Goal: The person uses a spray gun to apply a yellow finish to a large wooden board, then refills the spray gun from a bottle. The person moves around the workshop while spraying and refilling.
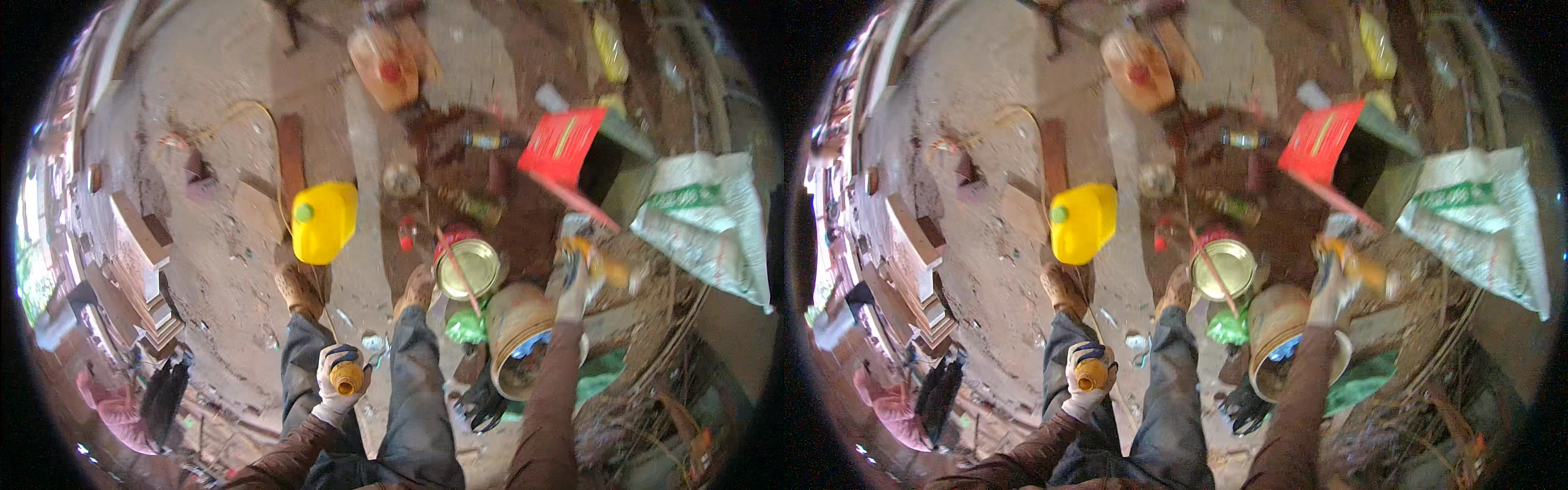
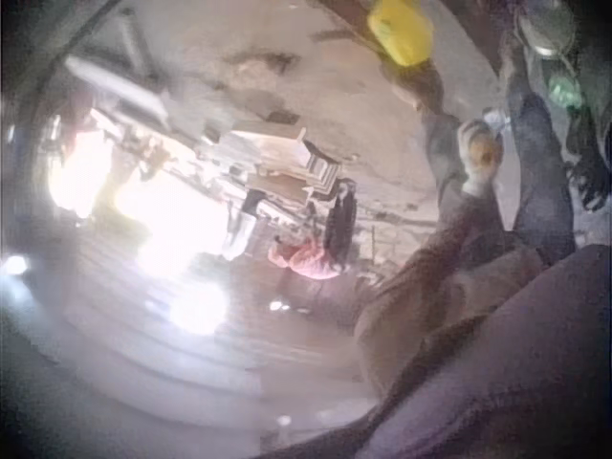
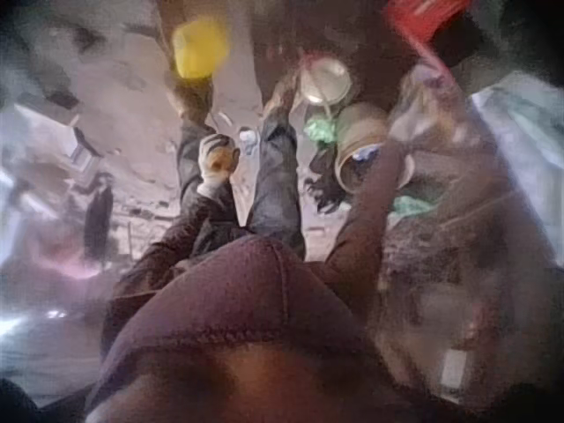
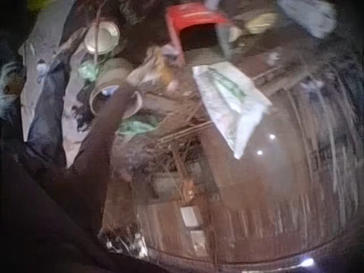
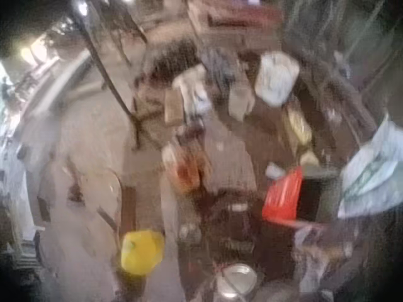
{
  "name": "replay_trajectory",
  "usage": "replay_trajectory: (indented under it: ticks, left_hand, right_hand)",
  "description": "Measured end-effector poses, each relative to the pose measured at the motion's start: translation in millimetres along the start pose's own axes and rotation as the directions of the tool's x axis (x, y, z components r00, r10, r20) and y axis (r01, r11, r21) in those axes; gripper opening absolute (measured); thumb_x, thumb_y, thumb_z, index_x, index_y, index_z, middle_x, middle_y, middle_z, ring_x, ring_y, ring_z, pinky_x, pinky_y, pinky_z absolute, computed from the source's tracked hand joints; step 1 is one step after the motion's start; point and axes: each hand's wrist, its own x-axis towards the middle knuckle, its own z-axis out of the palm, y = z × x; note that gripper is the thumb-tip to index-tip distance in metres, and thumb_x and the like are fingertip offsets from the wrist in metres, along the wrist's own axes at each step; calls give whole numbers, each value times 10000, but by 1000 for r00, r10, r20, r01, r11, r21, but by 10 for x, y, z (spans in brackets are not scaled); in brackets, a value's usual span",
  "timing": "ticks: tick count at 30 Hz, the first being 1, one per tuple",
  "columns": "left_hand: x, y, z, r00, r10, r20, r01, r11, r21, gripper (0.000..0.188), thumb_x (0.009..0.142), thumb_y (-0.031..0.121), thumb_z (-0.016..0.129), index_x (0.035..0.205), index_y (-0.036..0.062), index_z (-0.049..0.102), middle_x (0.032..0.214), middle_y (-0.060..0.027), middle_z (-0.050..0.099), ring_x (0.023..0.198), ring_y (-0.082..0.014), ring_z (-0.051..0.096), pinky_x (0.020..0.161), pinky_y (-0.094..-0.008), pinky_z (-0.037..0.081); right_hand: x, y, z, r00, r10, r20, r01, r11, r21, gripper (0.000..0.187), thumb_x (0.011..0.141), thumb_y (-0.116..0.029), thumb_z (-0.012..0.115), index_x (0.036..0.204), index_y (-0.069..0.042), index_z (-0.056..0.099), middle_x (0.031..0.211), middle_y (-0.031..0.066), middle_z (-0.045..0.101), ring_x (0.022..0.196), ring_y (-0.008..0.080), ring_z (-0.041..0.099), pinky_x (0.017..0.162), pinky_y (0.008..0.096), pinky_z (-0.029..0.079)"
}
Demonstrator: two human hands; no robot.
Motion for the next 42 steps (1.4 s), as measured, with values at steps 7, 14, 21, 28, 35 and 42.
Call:
replay_trajectory:
  ticks: [7,14,21,28,35,42]
  left_hand:
    - [451,1244,-1294,951,196,-239,-222,971,-90,437,710,92,904,1072,70,660,1095,-111,666,1072,-305,651,954,-400,537]
    - [288,1917,-2393,909,227,-350,-320,918,-234,477,713,155,922,1127,103,689,1135,-116,690,1069,-317,669,970,-417,536]
    - [-689,2169,-3159,1000,-8,14,14,892,-453,475,730,128,868,1161,104,669,1095,-76,705,1035,-235,659,935,-393,531]
    - [-880,2043,-3497,997,21,74,17,876,-481,533,720,180,854,1215,106,672,1122,-90,729,1094,-237,669,974,-388,517]
    - [-879,1931,-3582,995,-104,3,97,924,-371,623,667,291,873,1241,148,676,1205,-142,712,1199,-332,649,1023,-439,502]
    - [-834,1947,-3407,994,-69,87,95,936,-338,632,616,229,880,1205,142,667,1211,-143,674,1203,-361,630,1011,-458,506]
  right_hand:
    - [-2641,-2419,-209,925,55,376,-157,956,247,475,894,-211,829,1263,-8,610,1159,97,687,1014,217,682,954,403,563]
    - [-4957,-3454,281,510,-318,799,391,913,114,578,793,-267,930,1219,-26,623,1105,77,677,970,232,677,947,406,532]
    - [-5233,-4208,-301,153,-429,890,889,454,66,485,798,-325,873,1147,-62,661,999,65,668,880,239,673,847,406,535]
    - [-5422,-4613,-187,-243,-347,906,966,-5,257,410,804,-383,815,1076,-99,699,894,53,658,791,247,669,746,405,537]
    - [-5499,-5034,-158,-443,-204,873,888,-234,396,331,887,-279,725,1142,-71,686,981,71,672,878,239,666,781,392,540]
    - [-5582,-5292,-99,-546,-81,834,791,-377,482,275,970,-176,635,1207,-43,673,1069,90,686,965,232,664,816,380,543]
